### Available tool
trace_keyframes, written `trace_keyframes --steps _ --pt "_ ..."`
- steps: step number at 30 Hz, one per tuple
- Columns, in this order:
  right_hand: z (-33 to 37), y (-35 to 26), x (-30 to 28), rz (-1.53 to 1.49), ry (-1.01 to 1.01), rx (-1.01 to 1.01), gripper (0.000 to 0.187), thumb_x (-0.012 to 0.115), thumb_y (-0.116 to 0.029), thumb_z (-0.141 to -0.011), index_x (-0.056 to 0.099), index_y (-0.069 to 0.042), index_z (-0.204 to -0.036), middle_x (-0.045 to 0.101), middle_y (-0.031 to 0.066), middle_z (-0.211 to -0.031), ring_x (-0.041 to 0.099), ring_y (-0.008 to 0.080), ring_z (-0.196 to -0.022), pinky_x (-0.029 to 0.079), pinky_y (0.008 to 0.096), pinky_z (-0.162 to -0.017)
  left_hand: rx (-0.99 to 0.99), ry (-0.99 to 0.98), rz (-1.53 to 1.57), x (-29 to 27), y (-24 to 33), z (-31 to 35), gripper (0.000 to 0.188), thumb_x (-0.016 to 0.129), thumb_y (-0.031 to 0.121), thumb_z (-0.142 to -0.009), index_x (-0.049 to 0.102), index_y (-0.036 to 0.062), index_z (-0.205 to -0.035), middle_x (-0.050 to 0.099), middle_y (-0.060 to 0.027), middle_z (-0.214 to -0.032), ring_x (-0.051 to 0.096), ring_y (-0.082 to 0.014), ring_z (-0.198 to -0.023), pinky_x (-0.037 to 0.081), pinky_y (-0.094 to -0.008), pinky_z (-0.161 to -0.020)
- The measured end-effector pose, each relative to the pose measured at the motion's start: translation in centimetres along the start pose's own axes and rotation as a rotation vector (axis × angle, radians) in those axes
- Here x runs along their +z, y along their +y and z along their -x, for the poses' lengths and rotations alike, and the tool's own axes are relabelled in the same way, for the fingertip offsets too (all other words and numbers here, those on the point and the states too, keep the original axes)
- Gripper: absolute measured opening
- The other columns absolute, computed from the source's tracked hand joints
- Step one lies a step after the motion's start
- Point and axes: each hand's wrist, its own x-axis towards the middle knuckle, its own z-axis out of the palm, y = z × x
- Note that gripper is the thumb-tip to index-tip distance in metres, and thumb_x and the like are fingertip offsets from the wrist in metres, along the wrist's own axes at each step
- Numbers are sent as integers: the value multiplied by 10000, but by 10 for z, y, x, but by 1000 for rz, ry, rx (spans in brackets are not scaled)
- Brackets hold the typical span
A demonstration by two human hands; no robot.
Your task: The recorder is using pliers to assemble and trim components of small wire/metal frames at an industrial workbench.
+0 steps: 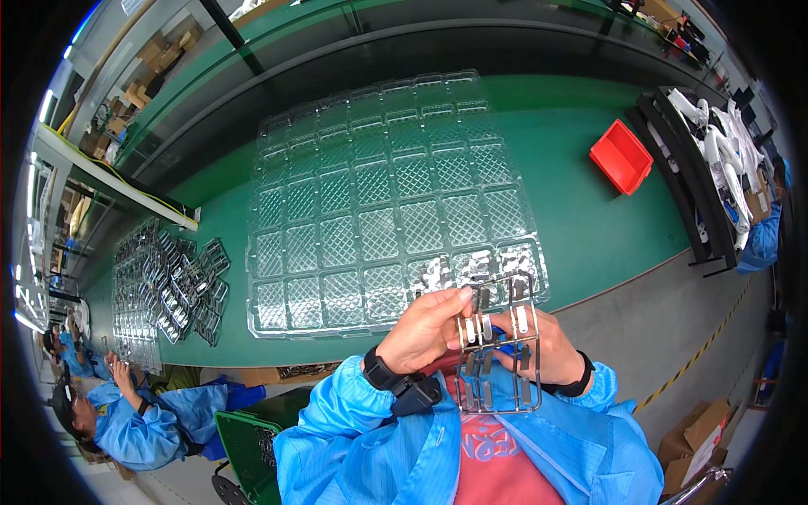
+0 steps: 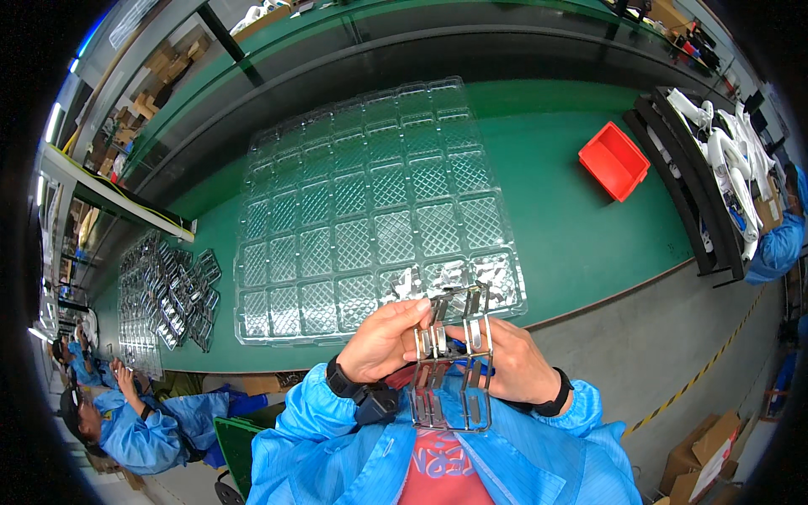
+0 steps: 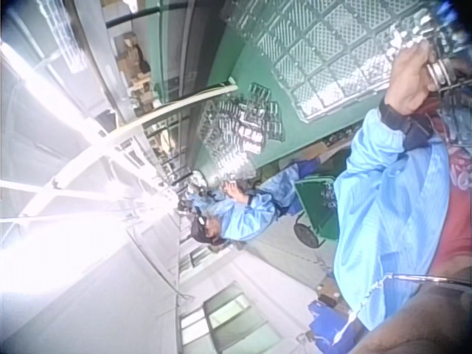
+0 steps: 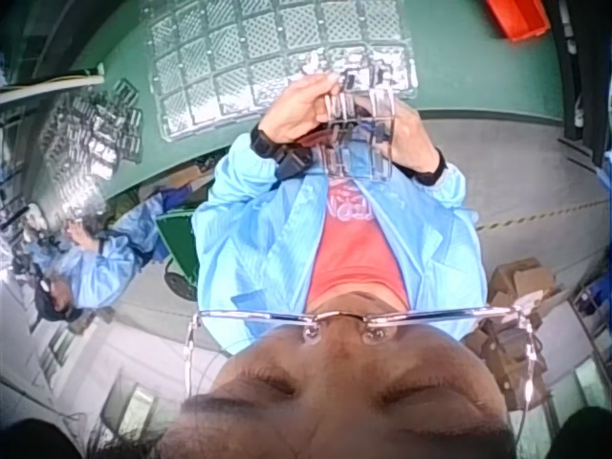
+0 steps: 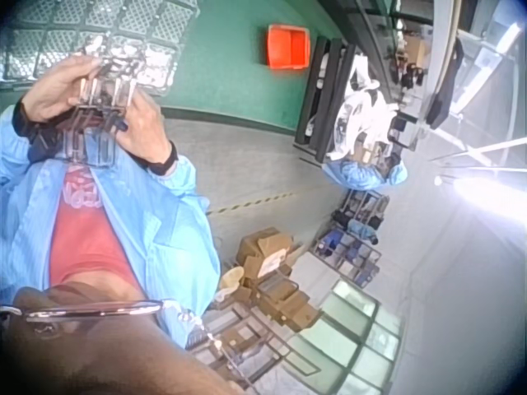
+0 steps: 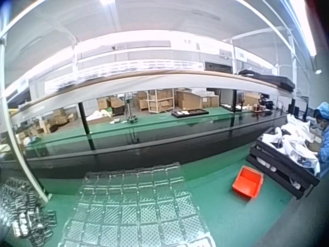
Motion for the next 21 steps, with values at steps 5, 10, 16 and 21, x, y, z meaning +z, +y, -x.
trace_keyframes --steps 5,10,16,21 --pt "2 4 0 63 13 -24 569 727 -36 -619 593 -27 -1172 591 118 -959 613 314 -849 519 381 -723 6 30 -24 2 2 0 291 427 289 -1002 513 67 -834 572 -26 -771 505 -65 -594 373 -215 -475" --pt "3 7 0 75 122 -33 584 710 11 -587 597 -11 -1159 595 122 -908 607 298 -777 507 371 -659 92 22 -30 11 5 9 233 490 272 -980 569 55 -948 600 -4 -881 569 -85 -800 464 -250 -725" --pt "-1 3 0 113 153 -22 572 694 18 -579 609 -2 -1144 596 117 -877 598 285 -731 494 368 -629 67 -29 -126 -9 -6 14 138 545 201 -955 562 66 -927 590 10 -816 531 -51 -683 417 -197 -602" --pt "-3 6 0 164 154 -21 544 697 -5 -593 622 -9 -1132 593 110 -867 593 283 -728 494 365 -632 83 -36 -257 -2 -3 13 137 540 196 -957 553 61 -941 579 13 -760 494 -46 -598 389 -193 -529"
